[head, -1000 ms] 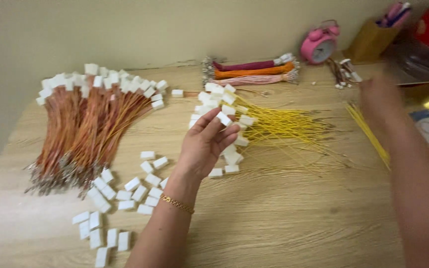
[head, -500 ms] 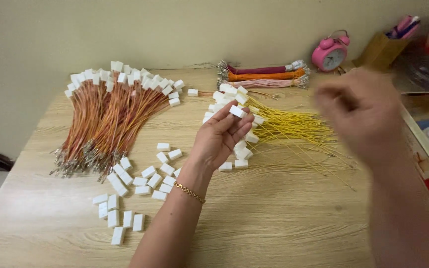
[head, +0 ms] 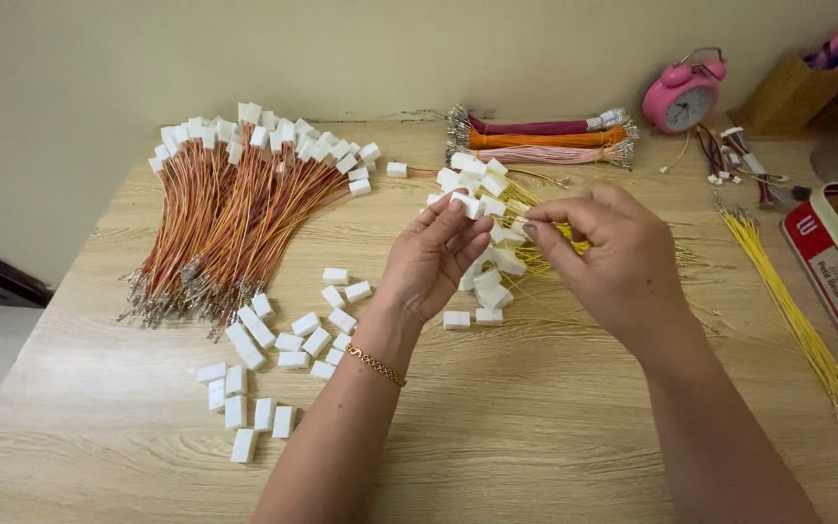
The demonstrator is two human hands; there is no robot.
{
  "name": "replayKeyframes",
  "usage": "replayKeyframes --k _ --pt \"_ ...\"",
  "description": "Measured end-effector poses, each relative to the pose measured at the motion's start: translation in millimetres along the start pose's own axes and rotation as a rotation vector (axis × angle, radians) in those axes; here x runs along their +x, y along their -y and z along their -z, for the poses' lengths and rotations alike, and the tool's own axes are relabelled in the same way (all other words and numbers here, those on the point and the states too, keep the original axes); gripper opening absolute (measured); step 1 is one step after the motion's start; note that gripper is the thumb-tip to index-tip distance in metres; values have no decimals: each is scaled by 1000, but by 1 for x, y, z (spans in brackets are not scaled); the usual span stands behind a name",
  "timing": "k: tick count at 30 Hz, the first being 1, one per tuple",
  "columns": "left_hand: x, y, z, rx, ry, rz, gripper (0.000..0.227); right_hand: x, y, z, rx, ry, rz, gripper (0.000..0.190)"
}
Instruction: Assembling wire cables by inserting wires into plastic connectors.
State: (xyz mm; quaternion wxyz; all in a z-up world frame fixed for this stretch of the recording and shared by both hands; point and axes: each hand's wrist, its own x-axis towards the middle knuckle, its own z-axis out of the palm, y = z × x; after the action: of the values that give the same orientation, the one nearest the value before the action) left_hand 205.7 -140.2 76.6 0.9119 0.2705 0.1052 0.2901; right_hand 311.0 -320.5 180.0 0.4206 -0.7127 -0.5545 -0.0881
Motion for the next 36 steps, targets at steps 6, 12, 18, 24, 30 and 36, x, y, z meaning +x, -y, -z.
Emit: replayKeyframes --k 6,12,18,24,30,36 --pt "-5 2 -8 -46 27 26 29 0 -8 0 -77 -48 103 10" --pt "-9 4 -12 -26 106 20 34 0 -8 -4 -99 -28 90 10" --pt "-10 1 -16 -74 81 3 38 0 -10 -7 -114 -15 105 11" --pt "-12 0 -22 -81 63 23 34 1 -10 -7 -126 7 40 11" --pt "-9 5 -13 -54 68 53 26 0 -14 -11 -135 -76 124 10" --pt "-7 8 -12 -38 7 81 21 0 -13 -10 -139 -68 144 10"
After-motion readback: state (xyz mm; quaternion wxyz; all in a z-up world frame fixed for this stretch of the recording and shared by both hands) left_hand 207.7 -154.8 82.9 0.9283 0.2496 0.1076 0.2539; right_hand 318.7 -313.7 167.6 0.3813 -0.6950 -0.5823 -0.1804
